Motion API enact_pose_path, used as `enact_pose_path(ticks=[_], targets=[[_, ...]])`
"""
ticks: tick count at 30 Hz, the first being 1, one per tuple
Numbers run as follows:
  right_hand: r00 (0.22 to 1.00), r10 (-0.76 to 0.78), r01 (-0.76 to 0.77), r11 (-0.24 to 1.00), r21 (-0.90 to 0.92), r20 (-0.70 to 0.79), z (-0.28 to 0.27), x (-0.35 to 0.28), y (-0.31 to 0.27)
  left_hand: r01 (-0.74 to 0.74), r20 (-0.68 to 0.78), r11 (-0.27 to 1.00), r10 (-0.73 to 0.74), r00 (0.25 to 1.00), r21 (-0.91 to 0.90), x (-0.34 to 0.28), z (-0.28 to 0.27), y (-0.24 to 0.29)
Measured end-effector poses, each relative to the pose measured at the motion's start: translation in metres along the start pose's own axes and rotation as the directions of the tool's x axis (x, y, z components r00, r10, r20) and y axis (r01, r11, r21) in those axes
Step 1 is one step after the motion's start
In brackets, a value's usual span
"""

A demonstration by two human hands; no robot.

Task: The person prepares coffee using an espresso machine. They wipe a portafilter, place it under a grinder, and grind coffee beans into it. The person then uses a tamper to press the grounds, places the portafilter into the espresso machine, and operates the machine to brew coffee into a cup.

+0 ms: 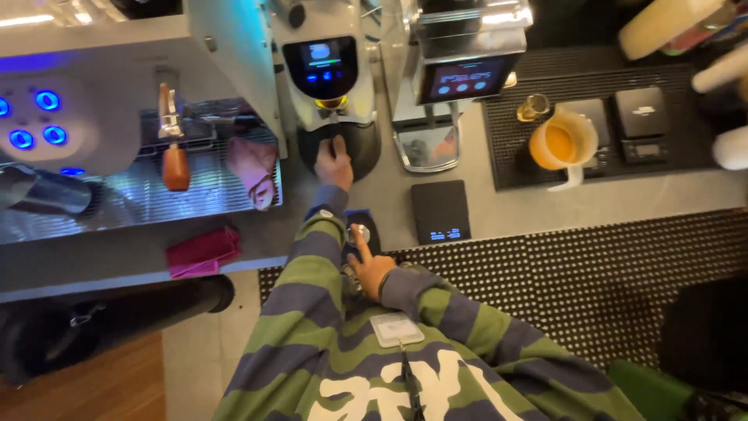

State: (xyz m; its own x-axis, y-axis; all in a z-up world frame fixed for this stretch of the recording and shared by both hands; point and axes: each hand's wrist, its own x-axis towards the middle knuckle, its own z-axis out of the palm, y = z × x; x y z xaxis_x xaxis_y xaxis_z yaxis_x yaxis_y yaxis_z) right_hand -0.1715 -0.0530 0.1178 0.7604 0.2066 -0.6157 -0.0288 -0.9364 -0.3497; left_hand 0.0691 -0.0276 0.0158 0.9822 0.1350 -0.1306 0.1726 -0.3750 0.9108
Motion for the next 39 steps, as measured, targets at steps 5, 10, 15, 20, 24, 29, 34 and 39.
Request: enact_pose_path(ticks=[5, 10, 15, 20, 24, 29, 34, 39], targets=[[0.999, -0.033, 0.033, 0.998, -0.049, 0.002, -0.006, 0.000, -0.002, -0.008, -0.021, 1.000, 0.008, 1.000, 0.020, 0.011, 0.004, -0.015], [0.996, -0.042, 0.050, 0.994, -0.101, 0.077, -0.018, -0.007, -0.005, 0.016, 0.054, 1.000, -0.016, 0.998, 0.015, 0.004, -0.004, -0.003], [0.996, -0.063, 0.071, 0.989, -0.131, 0.067, -0.020, -0.009, -0.004, -0.027, -0.041, 0.999, 0.025, 0.999, -0.040, 0.009, 0.019, -0.025], [0.991, -0.061, 0.081, 0.981, -0.176, 0.117, -0.022, -0.003, -0.009, 0.010, 0.038, 0.999, -0.009, 0.999, -0.035, 0.007, 0.003, -0.011], [0.997, -0.003, 0.015, 0.987, -0.160, 0.076, -0.023, -0.005, -0.012, 0.057, 0.148, 0.998, -0.057, 0.987, -0.001, -0.010, -0.012, 0.016], [0.993, 0.035, -0.008, 0.970, -0.243, 0.108, -0.021, -0.001, -0.014, 0.008, 0.114, 1.000, -0.009, 0.993, 0.013, 0.006, 0.009, -0.016], [0.996, -0.006, 0.024, 0.978, -0.207, 0.089, -0.010, 0.006, -0.007, 0.078, 0.203, 0.988, -0.105, 0.974, 0.137, 0.009, -0.002, 0.008], [0.988, -0.150, 0.144, 0.982, -0.123, -0.043, -0.019, -0.011, -0.006, 0.153, 0.228, 0.964, -0.203, 0.952, 0.219, 0.061, 0.011, 0.003]])
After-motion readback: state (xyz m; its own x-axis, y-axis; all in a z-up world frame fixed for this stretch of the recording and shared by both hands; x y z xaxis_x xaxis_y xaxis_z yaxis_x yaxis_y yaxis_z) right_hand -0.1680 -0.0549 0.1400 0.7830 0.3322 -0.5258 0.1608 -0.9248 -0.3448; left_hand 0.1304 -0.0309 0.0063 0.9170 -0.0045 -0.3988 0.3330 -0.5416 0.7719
